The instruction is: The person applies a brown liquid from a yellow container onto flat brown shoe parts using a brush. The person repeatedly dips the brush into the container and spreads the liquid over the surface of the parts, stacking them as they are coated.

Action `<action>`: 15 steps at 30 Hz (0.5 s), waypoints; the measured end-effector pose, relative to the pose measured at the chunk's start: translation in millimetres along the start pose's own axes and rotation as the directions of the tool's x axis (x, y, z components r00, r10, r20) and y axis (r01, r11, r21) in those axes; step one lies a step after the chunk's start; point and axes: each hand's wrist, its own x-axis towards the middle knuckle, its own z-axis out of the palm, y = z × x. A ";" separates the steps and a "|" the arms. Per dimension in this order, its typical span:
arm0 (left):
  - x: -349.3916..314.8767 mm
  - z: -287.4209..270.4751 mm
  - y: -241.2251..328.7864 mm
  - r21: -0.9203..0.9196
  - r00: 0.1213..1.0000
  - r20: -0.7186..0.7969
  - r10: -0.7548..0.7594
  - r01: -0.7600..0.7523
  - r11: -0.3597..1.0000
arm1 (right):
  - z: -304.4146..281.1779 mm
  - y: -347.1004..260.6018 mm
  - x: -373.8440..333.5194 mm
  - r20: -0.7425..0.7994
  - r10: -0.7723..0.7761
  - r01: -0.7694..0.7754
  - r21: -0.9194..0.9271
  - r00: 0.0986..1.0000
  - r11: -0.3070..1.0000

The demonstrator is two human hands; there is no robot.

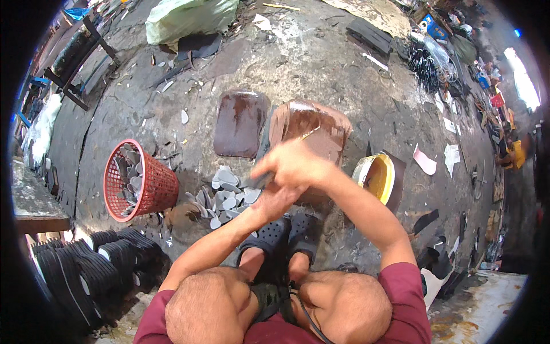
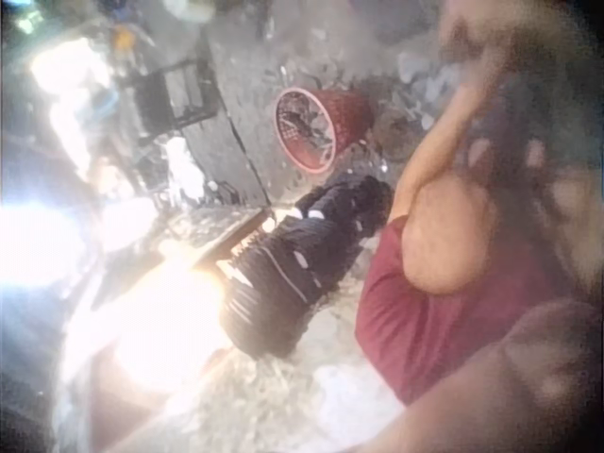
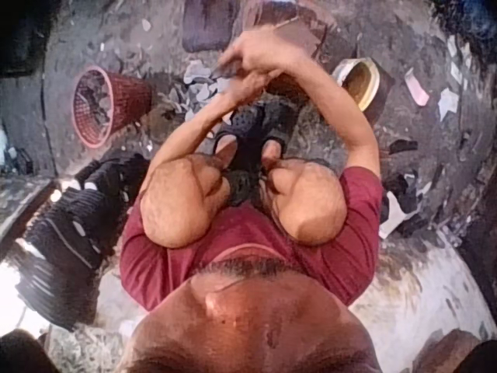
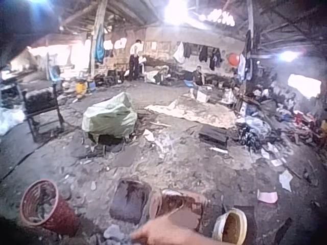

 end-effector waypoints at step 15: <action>-18.7 40.2 81.3 -0.265 0.935 0.240 0.261 -0.196 0.944 | 86.7 -32.1 -48.9 -0.527 -0.080 -0.162 -0.398 0.846 0.903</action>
